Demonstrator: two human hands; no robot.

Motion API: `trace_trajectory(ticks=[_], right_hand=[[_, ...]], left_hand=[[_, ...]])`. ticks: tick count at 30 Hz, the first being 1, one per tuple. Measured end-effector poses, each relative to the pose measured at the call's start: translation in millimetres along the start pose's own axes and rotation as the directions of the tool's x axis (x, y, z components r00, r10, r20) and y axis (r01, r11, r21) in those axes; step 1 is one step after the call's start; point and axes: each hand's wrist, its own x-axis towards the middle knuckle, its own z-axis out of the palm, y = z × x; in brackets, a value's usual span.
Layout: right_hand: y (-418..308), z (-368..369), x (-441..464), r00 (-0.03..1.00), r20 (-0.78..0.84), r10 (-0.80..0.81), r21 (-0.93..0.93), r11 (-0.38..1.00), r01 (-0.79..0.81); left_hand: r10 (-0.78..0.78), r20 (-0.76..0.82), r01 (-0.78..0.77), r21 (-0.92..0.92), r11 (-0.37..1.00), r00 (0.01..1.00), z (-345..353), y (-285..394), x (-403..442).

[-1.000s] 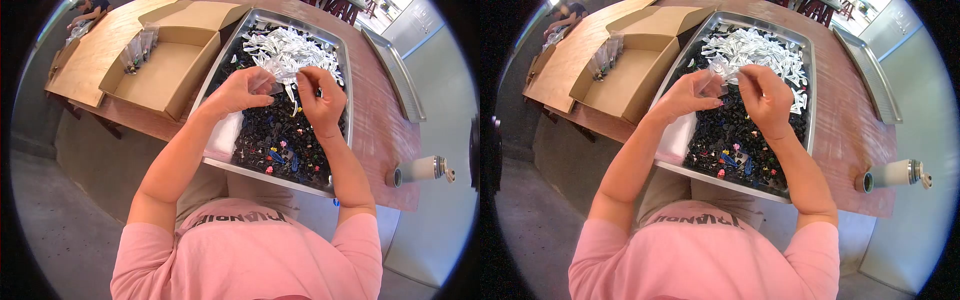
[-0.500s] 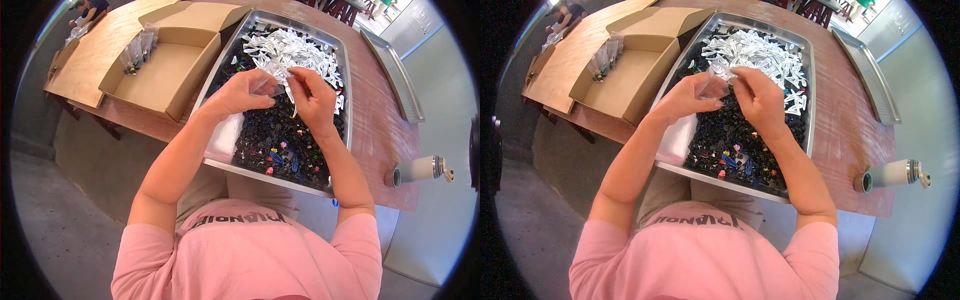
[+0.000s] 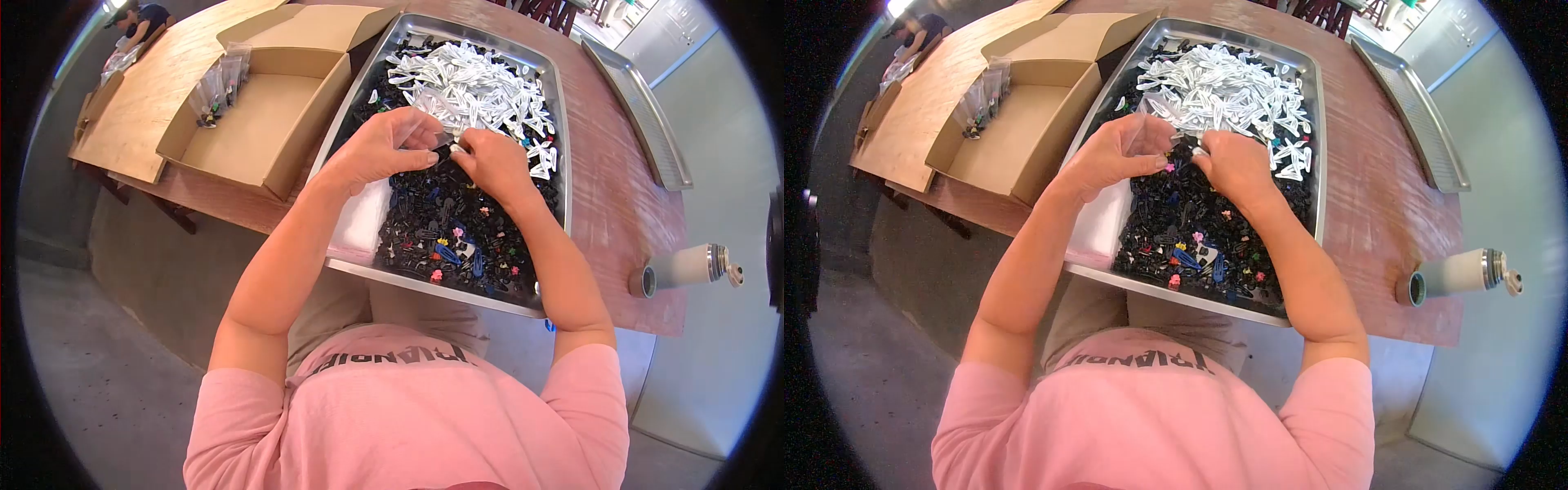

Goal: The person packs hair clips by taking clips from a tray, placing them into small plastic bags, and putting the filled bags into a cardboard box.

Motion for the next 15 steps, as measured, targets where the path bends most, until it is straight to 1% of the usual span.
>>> trace_trajectory(ticks=[1, 2, 3, 5, 6, 8, 9, 11, 12, 13, 15], right_hand=[[-1, 1, 1, 0.999, -0.012, -0.035, 0.073, 0.997, 0.035], [-3, 1, 0, 0.999, -0.02, -0.029, 0.11, 0.993, 0.031], [-4, 1, -1, 0.999, -0.022, -0.03, 0.11, 0.993, 0.032], [-5, 0, -1, 0.974, -0.194, -0.114, 0.182, 0.972, 0.15], [-4, -1, 0, 0.974, -0.195, -0.117, 0.181, 0.972, 0.153], [-4, -5, 1, 0.977, -0.207, -0.051, 0.433, 0.891, 0.138], [-6, -9, 1, 0.977, -0.206, -0.054, 0.433, 0.89, 0.14], [-11, -17, 0, 0.966, -0.256, 0.036, 0.556, 0.823, 0.116], [-9, -17, 3, 0.95, -0.31, 0.025, 0.567, 0.807, 0.163], [-9, -17, 3, 0.95, -0.311, 0.021, 0.567, 0.807, 0.168], [-12, -23, -1, 0.861, -0.508, 0.029, 0.573, 0.758, 0.312]], left_hand=[[-0.003, -0.004, 0.003, 0.0, 1.0, 1.0, 0, 1, 0], [-0.005, -0.01, 0.005, -0.001, 1.0, 1.0, 0, 1, -1], [-0.004, -0.01, 0.004, 0.001, 1.0, 1.0, 0, 2, -1], [-0.014, -0.026, 0.015, 0.019, 1.0, 1.0, 0, 1, -1], [-0.012, -0.028, 0.012, 0.019, 1.0, 1.0, 0, 1, 0], [-0.013, -0.026, 0.013, -0.008, 1.0, 1.0, -1, 0, -1], [-0.012, -0.029, 0.012, -0.008, 1.0, 0.999, 0, 1, -1], [-0.028, -0.043, 0.028, -0.003, 1.0, 0.999, 0, 3, -1], [-0.026, -0.047, 0.026, -0.002, 1.0, 0.999, -1, 2, -1], [-0.032, -0.043, 0.032, -0.014, 0.999, 0.999, -1, 0, -1], [-0.038, -0.041, 0.037, -0.024, 0.999, 0.998, -2, -1, -1]])
